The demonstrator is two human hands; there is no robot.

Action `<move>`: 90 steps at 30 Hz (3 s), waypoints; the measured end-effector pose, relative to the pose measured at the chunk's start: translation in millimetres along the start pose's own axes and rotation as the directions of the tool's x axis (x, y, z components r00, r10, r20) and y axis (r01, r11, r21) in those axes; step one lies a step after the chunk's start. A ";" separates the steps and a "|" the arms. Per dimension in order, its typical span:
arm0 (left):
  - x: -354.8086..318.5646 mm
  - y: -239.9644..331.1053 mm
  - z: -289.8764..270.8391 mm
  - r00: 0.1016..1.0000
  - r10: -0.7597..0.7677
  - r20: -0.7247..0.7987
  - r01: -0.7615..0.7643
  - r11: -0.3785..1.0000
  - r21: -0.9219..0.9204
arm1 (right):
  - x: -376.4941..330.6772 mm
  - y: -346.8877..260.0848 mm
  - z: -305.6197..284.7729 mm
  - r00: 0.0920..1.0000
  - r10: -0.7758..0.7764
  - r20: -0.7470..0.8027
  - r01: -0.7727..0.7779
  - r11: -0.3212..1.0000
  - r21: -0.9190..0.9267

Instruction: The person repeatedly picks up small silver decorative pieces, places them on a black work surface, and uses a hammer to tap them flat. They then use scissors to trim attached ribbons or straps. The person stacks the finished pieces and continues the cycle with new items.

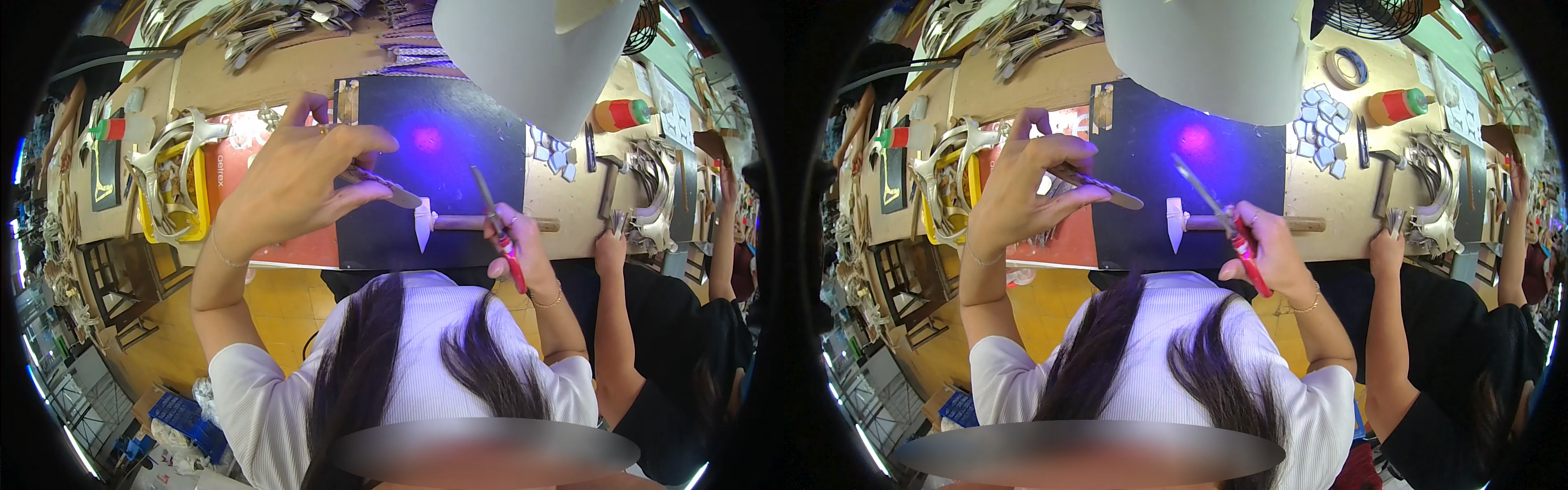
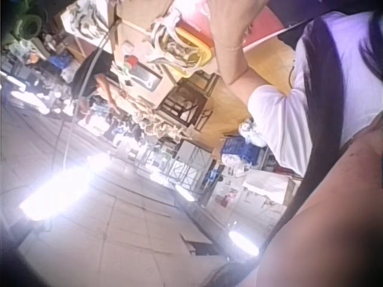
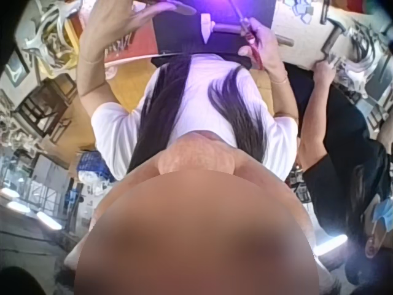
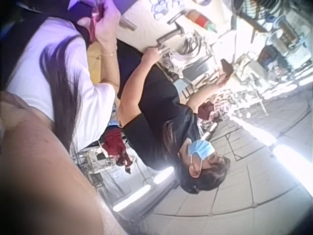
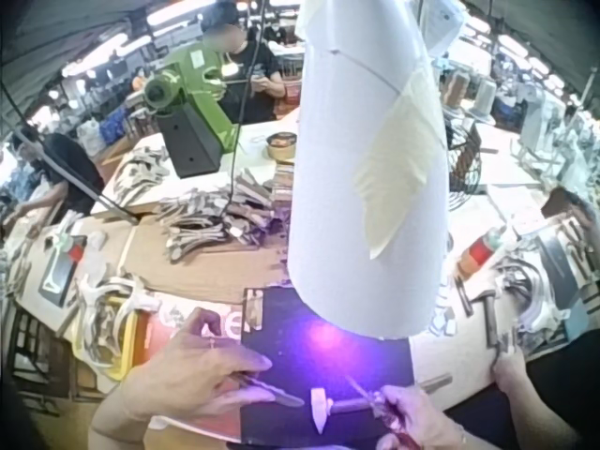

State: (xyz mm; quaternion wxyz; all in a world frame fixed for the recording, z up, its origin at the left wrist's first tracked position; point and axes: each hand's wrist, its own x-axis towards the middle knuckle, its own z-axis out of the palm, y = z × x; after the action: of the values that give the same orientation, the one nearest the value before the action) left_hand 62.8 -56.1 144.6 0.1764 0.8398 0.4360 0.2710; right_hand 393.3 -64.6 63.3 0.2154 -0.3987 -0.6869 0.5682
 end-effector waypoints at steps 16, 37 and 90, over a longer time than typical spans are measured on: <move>-8.7 -6.8 -8.1 0.988 -0.152 -0.018 0.152 0.970 0.190 | -60.4 78.9 -76.3 0.437 0.152 -0.886 -0.802 0.512 -0.307; -181.3 -100.3 47.6 0.472 -0.757 -0.451 0.854 0.520 0.022 | -25.1 51.0 -92.1 0.689 0.157 -0.708 -0.597 0.676 -0.432; -165.0 -70.2 76.2 0.413 -0.888 -0.205 0.910 0.390 0.142 | 215.1 132.3 -249.2 0.802 -0.026 -0.597 -0.554 0.343 -0.759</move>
State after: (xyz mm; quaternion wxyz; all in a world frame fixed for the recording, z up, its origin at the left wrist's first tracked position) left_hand -13.6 -158.1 -2.7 0.1747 0.4712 0.8562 0.1197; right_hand 493.2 262.4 -31.4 0.0338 -0.6945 -0.7187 -0.0043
